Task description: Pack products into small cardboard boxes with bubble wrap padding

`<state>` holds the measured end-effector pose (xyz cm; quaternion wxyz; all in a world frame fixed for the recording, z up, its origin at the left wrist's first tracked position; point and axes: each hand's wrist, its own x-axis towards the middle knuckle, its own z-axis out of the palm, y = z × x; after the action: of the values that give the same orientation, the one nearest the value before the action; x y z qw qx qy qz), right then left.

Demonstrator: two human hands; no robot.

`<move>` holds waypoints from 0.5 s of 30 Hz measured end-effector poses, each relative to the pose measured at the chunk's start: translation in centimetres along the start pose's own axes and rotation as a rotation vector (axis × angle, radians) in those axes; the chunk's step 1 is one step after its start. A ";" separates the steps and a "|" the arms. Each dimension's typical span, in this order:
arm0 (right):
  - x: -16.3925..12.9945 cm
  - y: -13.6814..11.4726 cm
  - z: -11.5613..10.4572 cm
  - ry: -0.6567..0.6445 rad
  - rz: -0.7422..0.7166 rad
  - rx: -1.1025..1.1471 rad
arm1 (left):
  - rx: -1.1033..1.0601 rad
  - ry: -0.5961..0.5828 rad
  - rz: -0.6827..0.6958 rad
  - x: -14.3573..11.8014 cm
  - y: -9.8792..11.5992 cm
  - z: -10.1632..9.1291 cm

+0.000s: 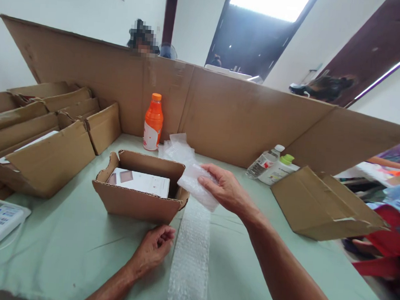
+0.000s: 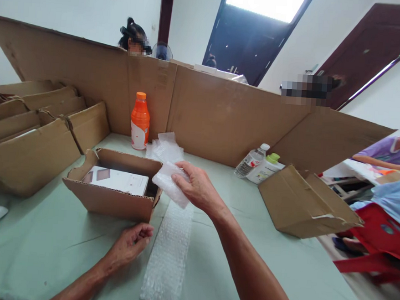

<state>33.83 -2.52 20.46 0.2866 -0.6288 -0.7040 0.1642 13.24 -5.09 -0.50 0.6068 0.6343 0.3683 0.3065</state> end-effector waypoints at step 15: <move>5.3 -4.8 -1.2 -0.241 0.012 -0.924 | 0.034 -0.011 0.026 -0.4 1.1 0.1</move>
<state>30.59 1.75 25.28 -0.1076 -0.6709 -0.7278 -0.0929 13.20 -5.45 0.58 0.5941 0.6507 0.3619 0.3045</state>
